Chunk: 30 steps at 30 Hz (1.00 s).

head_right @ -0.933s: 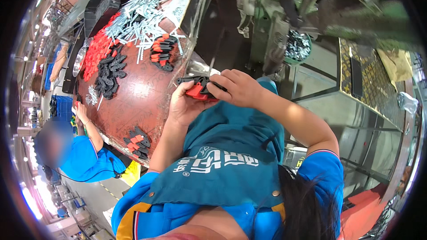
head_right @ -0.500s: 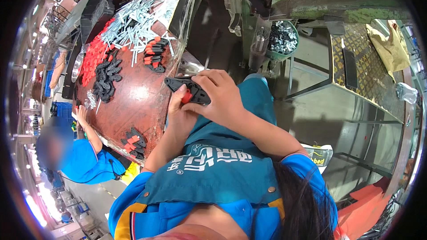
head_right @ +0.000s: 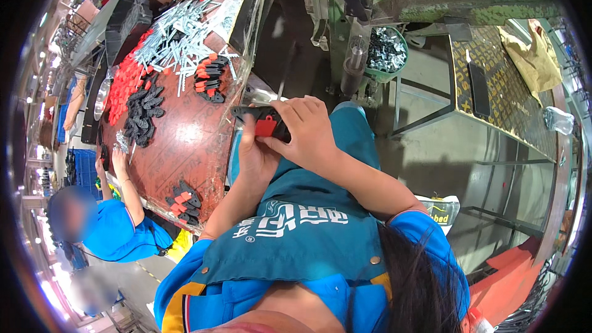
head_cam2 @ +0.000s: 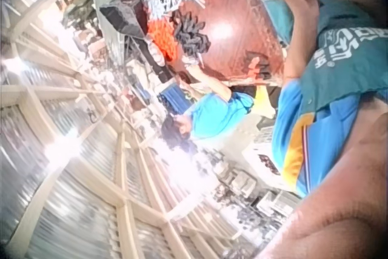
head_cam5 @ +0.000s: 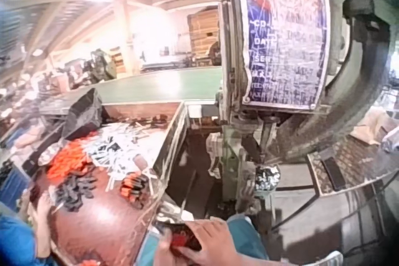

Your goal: The person assembles red and black plastic clips by inserting metal fasteners into the plastic bodies. They repeatedly pick up a plastic body, insert a fastener, and place the assembled unit on the table. The person also gathers and stacks completed clips and moves them toward a nearby machine.

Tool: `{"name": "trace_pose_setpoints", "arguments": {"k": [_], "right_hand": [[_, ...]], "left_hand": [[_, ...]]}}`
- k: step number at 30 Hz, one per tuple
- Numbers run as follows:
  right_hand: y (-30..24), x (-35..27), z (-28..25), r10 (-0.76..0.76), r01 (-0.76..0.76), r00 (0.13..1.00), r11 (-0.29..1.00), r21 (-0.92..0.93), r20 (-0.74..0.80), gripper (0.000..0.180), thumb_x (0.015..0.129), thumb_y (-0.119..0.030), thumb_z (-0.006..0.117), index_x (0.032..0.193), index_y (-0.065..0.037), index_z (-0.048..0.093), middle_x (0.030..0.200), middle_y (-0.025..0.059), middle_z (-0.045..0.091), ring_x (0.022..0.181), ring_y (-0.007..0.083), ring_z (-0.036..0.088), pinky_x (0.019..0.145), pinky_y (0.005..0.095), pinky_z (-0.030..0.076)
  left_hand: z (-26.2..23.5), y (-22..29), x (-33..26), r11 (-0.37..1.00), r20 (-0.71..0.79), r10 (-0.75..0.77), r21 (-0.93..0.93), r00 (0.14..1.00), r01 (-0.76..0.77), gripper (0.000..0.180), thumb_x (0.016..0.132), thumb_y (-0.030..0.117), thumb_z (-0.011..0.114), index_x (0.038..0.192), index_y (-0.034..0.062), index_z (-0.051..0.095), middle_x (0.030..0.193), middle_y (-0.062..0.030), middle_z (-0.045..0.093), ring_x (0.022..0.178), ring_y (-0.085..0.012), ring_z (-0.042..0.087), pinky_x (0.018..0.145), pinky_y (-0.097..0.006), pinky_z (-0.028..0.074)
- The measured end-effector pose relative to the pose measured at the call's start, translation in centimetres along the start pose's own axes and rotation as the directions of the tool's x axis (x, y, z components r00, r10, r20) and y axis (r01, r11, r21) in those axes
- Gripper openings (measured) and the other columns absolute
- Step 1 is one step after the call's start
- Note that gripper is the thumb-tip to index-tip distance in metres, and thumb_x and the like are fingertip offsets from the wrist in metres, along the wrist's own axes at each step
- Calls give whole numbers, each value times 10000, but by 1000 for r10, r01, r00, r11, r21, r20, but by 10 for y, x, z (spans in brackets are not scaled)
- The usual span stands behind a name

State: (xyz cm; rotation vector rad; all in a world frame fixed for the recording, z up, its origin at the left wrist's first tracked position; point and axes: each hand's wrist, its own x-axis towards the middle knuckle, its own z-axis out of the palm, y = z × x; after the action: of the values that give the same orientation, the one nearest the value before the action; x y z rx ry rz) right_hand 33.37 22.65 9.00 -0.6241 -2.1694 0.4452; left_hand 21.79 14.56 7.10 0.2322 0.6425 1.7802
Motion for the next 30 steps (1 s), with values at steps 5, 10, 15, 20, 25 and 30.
{"name": "trace_pose_setpoints", "arguments": {"k": [5, 10, 15, 20, 25, 30], "right_hand": [[-3, 8, -2, 154, -131, 979, 977, 170, -134, 585, 610, -265, 862, 1102, -48, 631, 936, 89, 636, 863, 282, 617, 800, 392, 473], [9, 31, -45, 109, -73, 966, 985, 154, -236, 479, 633, -193, 888, 1027, -30, 670, 871, 103, 646, 775, 267, 627, 698, 335, 515], [53, 44, -109, -49, 6, 976, 980, -197, -214, 558, 555, -229, 924, 1030, -50, 693, 832, 96, 667, 778, 286, 621, 740, 370, 496], [64, 66, -132, 14, -62, 974, 976, -208, -224, 452, 576, -264, 914, 921, -46, 719, 832, 110, 691, 770, 299, 636, 707, 375, 497], [70, 76, -133, 113, -128, 985, 984, -121, -128, 382, 621, -308, 891, 841, -37, 736, 754, 127, 686, 720, 290, 638, 647, 353, 481], [68, 65, -129, 314, -314, 949, 949, 21, 17, 505, 661, -303, 881, 1028, -2, 708, 937, 166, 713, 890, 306, 686, 814, 371, 526]], "left_hand": [[4, -6, 5, 993, -25, -47, -107, 999, 44, 585, 1007, 551, 420, 1345, 77, 478, 1317, -81, 566, 1216, -240, 551, 1079, -410, 419], [-21, -5, 19, 938, 39, -181, -292, 983, 184, 436, 1005, 419, 517, 1242, 56, 565, 1222, -118, 641, 1158, -260, 604, 1044, -459, 443], [-27, 10, 20, 920, 118, -108, -364, 987, 144, 459, 979, 342, 594, 1268, -12, 548, 1213, -132, 636, 1166, -257, 595, 1087, -444, 421], [-41, 14, 29, 823, 143, -147, -531, 979, 201, 386, 941, 259, 657, 1279, 88, 585, 1266, -50, 635, 1173, -214, 598, 1054, -510, 426], [-24, 15, 21, 899, 47, -139, -413, 989, 146, 473, 930, 319, 657, 1335, 101, 545, 1303, -118, 608, 1213, -304, 577, 1041, -605, 421], [-16, 18, 18, 925, 154, -94, -351, 984, 143, 511, 938, 319, 636, 1361, 63, 508, 1336, -156, 576, 1216, -326, 576, 987, -622, 472]]}}
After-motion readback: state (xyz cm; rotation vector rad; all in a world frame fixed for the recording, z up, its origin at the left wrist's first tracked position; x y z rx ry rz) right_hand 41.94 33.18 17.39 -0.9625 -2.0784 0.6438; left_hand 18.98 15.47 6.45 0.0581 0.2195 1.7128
